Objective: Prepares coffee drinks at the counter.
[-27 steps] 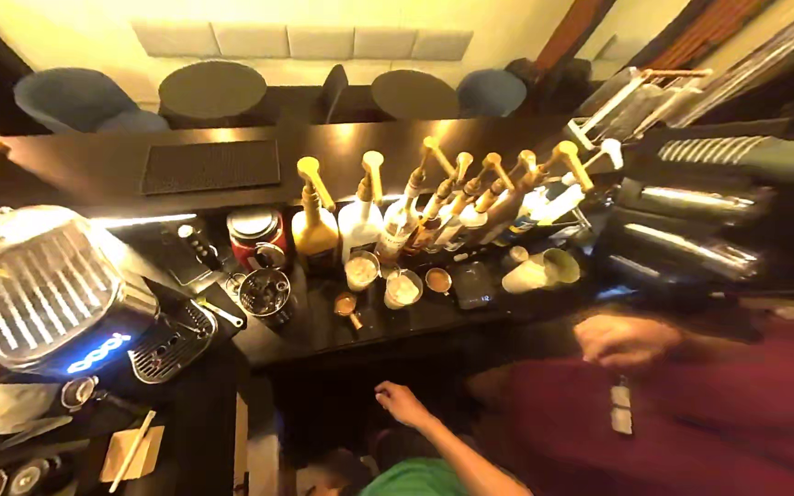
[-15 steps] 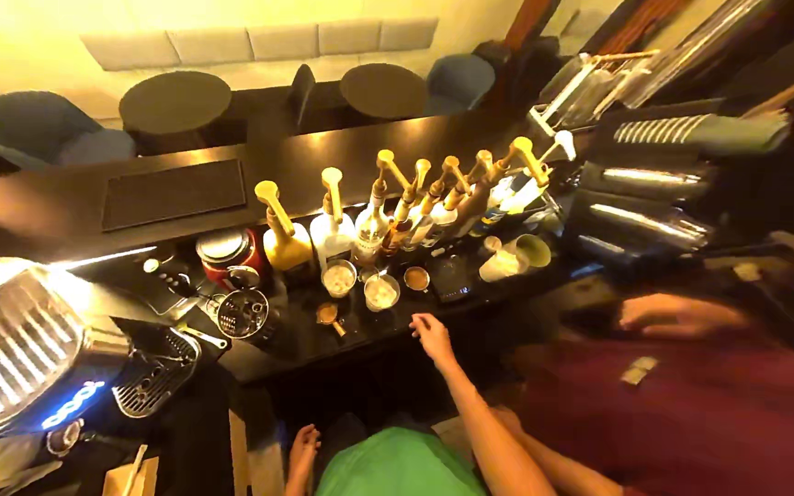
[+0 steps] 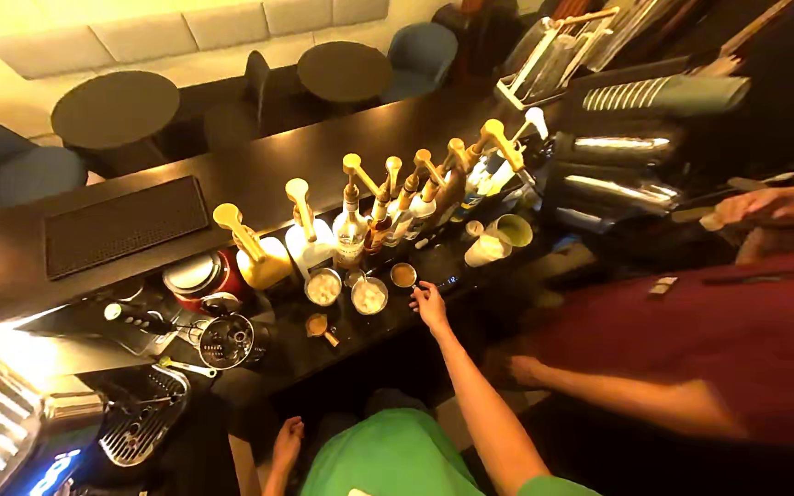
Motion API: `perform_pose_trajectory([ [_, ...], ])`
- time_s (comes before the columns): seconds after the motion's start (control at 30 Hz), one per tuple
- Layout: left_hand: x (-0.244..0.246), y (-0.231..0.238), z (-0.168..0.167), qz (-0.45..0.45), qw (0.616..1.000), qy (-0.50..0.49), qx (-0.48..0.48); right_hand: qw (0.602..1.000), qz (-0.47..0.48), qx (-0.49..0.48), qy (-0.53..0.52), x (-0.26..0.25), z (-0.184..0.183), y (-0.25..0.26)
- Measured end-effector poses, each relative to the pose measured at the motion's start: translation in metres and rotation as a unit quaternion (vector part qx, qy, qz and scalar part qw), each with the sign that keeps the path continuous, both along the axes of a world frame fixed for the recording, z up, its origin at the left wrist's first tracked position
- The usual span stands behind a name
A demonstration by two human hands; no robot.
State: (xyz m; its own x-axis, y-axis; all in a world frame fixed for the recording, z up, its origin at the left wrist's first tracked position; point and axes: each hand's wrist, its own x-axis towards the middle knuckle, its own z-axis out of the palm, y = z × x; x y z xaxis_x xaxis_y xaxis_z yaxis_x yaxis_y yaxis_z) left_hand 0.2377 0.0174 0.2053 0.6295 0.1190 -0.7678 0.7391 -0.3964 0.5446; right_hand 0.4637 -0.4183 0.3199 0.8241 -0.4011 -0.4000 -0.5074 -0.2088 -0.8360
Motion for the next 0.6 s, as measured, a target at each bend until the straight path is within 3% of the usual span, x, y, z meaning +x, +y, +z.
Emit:
perform_pose_trajectory([
  [0.2, -0.005, -0.015, -0.007, 0.031, 0.999, 0.034, 0.009, 1.000, 0.025, 0.008, 0.004, 0.009, -0.001, -0.005],
  [0.6, 0.010, -0.087, -0.006, -0.007, 0.997, 0.069, 0.019, 0.993, 0.098, 0.058, 0.035, 0.019, -0.005, -0.023],
])
